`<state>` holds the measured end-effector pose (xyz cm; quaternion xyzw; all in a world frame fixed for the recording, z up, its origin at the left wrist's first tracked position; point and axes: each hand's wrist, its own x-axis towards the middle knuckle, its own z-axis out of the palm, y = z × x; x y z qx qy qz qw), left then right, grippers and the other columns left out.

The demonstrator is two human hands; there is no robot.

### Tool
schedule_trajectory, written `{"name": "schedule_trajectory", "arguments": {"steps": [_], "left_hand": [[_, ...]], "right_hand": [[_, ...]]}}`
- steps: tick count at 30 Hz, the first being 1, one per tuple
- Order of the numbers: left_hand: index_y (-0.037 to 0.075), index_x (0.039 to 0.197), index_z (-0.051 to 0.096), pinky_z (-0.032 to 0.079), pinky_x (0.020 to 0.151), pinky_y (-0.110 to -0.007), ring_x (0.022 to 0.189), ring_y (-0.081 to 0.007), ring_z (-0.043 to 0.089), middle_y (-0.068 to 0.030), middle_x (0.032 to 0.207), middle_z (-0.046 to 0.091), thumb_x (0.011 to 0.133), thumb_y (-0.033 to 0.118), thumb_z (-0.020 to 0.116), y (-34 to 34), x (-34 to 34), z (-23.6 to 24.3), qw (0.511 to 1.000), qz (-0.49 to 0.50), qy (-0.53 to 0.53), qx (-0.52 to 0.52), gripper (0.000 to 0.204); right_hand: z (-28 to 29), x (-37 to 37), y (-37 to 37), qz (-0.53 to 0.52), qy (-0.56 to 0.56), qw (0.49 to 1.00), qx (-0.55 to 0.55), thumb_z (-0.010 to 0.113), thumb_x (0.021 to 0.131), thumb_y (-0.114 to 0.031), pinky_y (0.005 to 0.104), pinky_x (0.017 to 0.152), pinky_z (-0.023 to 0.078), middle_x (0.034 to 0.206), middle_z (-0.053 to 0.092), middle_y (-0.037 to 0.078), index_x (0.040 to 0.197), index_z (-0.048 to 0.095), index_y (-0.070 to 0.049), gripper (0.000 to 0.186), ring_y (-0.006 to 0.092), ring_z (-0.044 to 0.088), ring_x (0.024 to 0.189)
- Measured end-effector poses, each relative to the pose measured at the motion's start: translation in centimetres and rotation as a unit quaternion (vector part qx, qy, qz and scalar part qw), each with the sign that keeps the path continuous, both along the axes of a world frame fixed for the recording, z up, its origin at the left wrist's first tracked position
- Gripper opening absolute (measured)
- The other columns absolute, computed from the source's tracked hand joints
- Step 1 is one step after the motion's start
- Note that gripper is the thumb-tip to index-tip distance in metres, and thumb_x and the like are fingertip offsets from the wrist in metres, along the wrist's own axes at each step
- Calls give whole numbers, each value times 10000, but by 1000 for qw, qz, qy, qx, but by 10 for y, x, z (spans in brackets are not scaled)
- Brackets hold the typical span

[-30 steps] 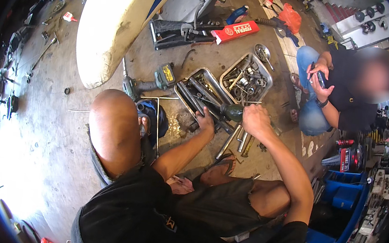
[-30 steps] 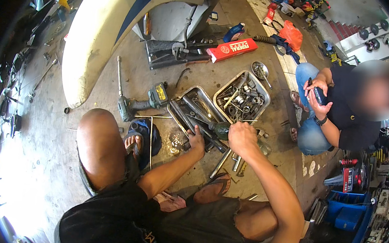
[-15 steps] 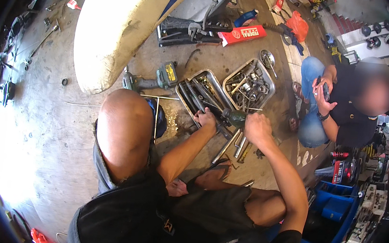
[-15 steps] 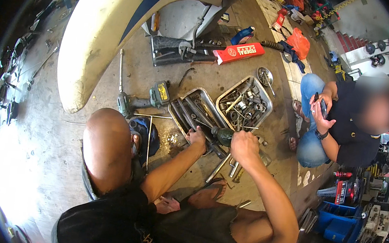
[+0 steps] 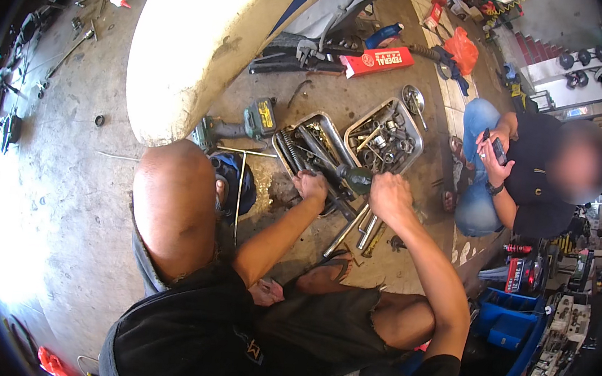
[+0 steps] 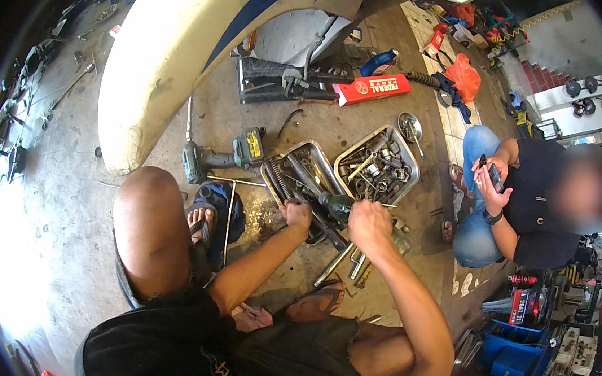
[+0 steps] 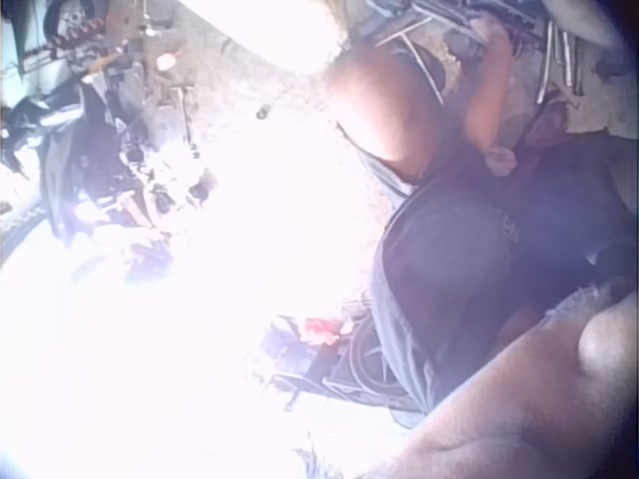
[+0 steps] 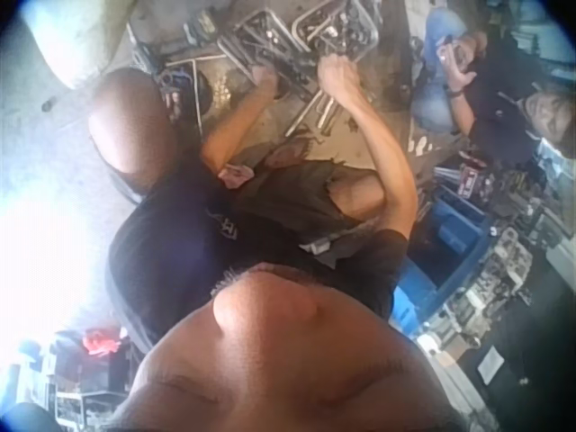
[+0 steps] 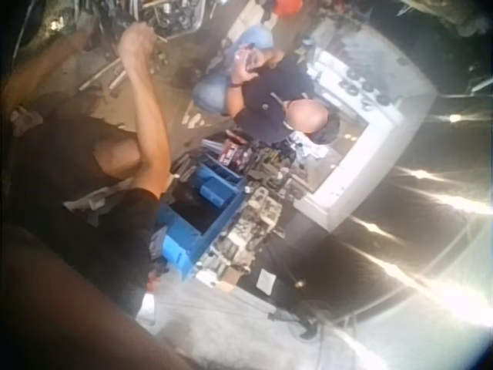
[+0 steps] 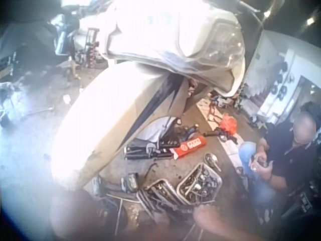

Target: The person cleans and handles metal engine components from a tray while sitting on the floor, using a brush and a liquid from a plastic bottle.

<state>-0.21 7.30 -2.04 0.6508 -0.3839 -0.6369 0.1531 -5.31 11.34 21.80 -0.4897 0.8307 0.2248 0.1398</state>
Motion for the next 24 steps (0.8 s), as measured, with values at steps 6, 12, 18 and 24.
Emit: {"name": "schedule_trajectory", "arguments": {"steps": [6,12,18,24], "left_hand": [[-202,1268,345,148,1160,-427,1371,-413,220,-276,1451,271,869,329,547,-191,70,-115,971,-1,-220,-91,694],[111,1362,410,280,1101,-473,1340,-347,331,-162,1482,303,814,136,604,-136,49,2,913,-167,-191,-320,582],[18,1411,336,415,999,-416,1219,-330,475,-173,1452,318,907,229,495,-161,81,-36,789,-375,-271,-404,569],[18,1421,313,470,953,-429,1183,-383,499,-204,1499,245,905,167,490,-159,64,-28,809,-427,-222,-339,566]], "right_hand": [[29,66,-87,106,-29,993,-38,442,865,-60,463,759,503,855,626,222,798,644,38,235,321,613,823],[1,6,-8,20,1,1000,-19,428,883,-96,470,750,491,865,617,217,820,641,25,252,351,600,858],[-1,18,-25,59,3,997,-48,455,861,-92,473,748,492,866,617,215,820,646,31,231,351,602,845],[4,12,-15,42,-7,998,-42,497,823,-67,472,735,489,838,613,212,814,637,29,171,345,601,820]]}}
